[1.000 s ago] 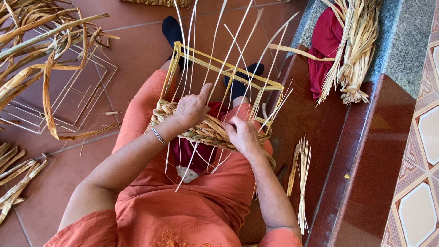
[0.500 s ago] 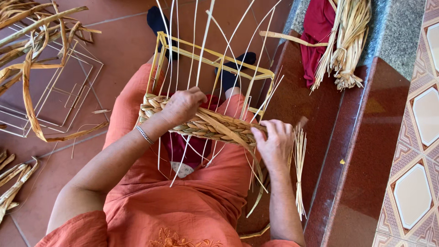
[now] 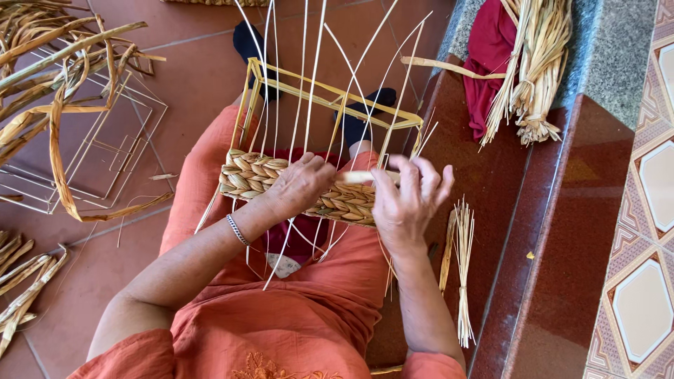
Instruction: The person sits on the floor with a basket frame on their lap and weaves braided water hyacinth strands around the upright reeds, tucking and tightening each strand by hand. They then use scissors to trim the protruding reed ends along the basket rim and continue folding the woven edge.
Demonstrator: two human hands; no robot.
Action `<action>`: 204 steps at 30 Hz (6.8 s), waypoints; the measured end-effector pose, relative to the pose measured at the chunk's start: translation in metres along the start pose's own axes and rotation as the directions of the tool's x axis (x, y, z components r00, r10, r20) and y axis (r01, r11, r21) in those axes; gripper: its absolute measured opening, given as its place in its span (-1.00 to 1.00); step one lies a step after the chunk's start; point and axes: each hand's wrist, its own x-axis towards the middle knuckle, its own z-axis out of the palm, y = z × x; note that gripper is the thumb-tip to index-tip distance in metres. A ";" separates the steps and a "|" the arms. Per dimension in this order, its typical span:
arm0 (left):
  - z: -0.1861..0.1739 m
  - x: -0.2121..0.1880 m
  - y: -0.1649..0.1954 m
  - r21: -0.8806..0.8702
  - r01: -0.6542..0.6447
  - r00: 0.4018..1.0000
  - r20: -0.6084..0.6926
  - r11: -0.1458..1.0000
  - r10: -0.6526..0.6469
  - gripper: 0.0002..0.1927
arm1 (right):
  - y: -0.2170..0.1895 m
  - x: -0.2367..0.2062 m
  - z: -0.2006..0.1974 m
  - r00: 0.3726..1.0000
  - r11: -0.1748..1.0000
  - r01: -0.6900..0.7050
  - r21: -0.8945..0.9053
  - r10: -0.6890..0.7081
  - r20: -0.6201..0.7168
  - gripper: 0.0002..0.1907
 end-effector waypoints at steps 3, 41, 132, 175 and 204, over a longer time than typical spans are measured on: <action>-0.009 0.008 0.002 -0.211 0.328 0.940 -0.023 0.921 -0.340 -0.86 | -0.016 0.012 0.021 0.996 0.989 0.022 0.143 -0.010 -0.085 -0.84; -0.049 -0.056 -0.061 -0.339 0.676 0.602 -0.257 0.654 -0.756 -0.83 | 0.001 -0.053 0.050 0.387 -0.315 -0.829 0.462 0.275 0.880 -0.51; -0.034 0.032 -0.013 -0.408 0.550 0.761 0.603 0.728 -0.237 -0.55 | 0.007 0.019 0.018 0.997 0.967 0.016 0.255 -0.035 0.071 -0.82; -0.019 0.027 0.006 -0.335 0.328 0.941 0.197 0.883 -0.274 -0.88 | 0.000 -0.039 0.060 0.816 0.842 -0.447 0.303 0.245 0.524 -0.63; -0.003 0.038 0.001 -0.379 0.537 0.780 0.564 0.754 -0.272 -0.50 | 0.035 -0.039 -0.010 0.762 0.881 -0.424 0.210 0.222 0.608 -0.81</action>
